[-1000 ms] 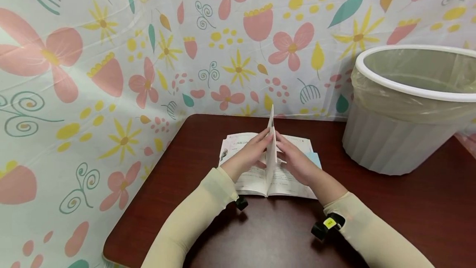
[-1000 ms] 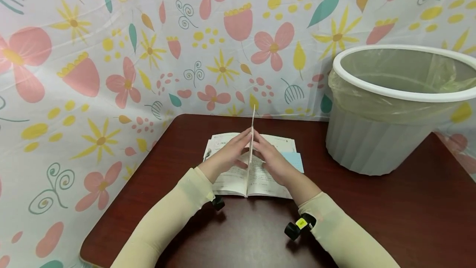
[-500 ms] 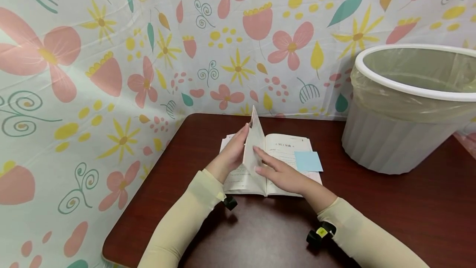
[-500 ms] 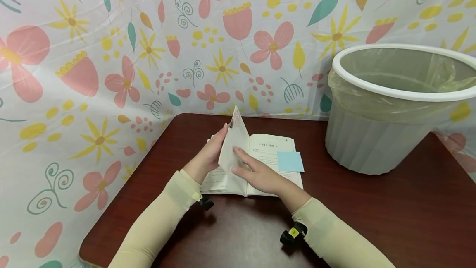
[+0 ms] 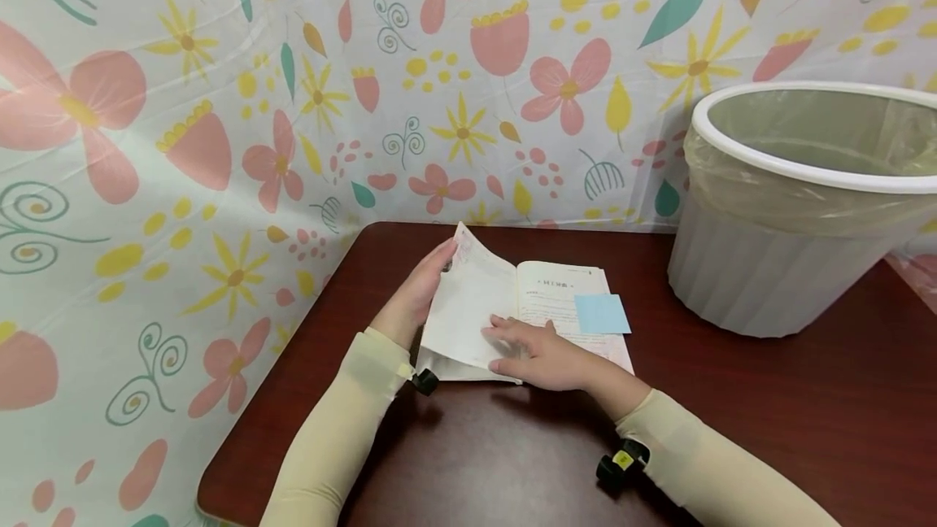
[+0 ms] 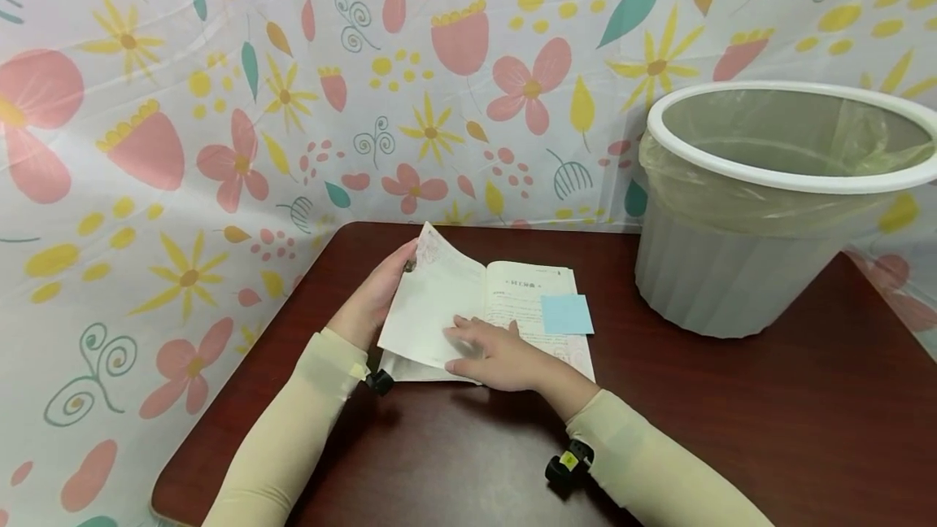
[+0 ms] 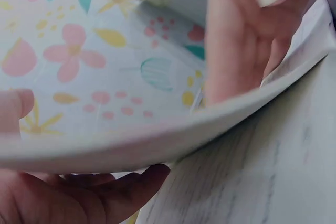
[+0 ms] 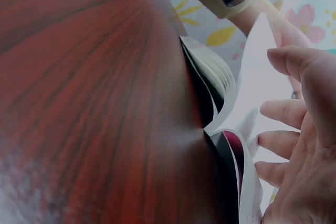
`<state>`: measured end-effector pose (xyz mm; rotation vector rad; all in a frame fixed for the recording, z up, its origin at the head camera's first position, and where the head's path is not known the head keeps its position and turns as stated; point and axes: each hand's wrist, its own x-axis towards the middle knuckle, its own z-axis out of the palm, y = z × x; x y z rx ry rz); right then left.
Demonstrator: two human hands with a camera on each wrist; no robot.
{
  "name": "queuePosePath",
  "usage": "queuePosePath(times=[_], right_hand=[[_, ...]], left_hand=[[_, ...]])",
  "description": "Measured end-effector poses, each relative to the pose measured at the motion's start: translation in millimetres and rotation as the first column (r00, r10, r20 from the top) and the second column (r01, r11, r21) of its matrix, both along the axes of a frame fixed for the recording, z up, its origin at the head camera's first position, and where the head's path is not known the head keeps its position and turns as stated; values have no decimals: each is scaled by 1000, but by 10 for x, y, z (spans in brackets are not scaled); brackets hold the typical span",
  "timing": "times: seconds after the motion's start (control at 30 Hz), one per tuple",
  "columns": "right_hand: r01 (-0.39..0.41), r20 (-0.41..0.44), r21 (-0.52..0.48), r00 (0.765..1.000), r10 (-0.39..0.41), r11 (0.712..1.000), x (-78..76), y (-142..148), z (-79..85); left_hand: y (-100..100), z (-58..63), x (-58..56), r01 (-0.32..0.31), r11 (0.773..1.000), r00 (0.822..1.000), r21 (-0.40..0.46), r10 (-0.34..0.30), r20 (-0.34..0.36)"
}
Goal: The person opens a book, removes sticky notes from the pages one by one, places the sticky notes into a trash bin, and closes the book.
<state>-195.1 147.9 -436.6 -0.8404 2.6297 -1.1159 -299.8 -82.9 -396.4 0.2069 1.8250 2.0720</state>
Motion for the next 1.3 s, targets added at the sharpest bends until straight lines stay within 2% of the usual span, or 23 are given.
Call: queuePosePath(times=[0.17,0.3,0.4,0.6,0.9,1.13,1.3], right_hand=[[-6,0,21,1000,6,1000,10,-20,-7],[-5,9,39,1000,4,999,15,-38,-3],[-5,14,43,1000,5,999,5,-44,-8],[8,40,-27,999,-7,1000,-33,22,8],[133,51,-144,991,-127,981,-149,218,84],[136,69,-195,990,-125,971,-241,425,135],[136,109,-257,988,-111,957,-313,547,146]], left_hand=[[-140,-47,-103,20,999,999,-32,-19,45],[-226,-110,-157,-2,993,999,-120,9,53],[-265,-167,-188,-17,988,998,-154,27,64],[-338,-229,-226,-24,972,996,-235,45,82],[-418,-192,-256,-10,964,995,-264,35,89],[-430,-168,-251,-18,963,996,-270,41,80],[-407,-132,-226,-25,947,998,-320,41,45]])
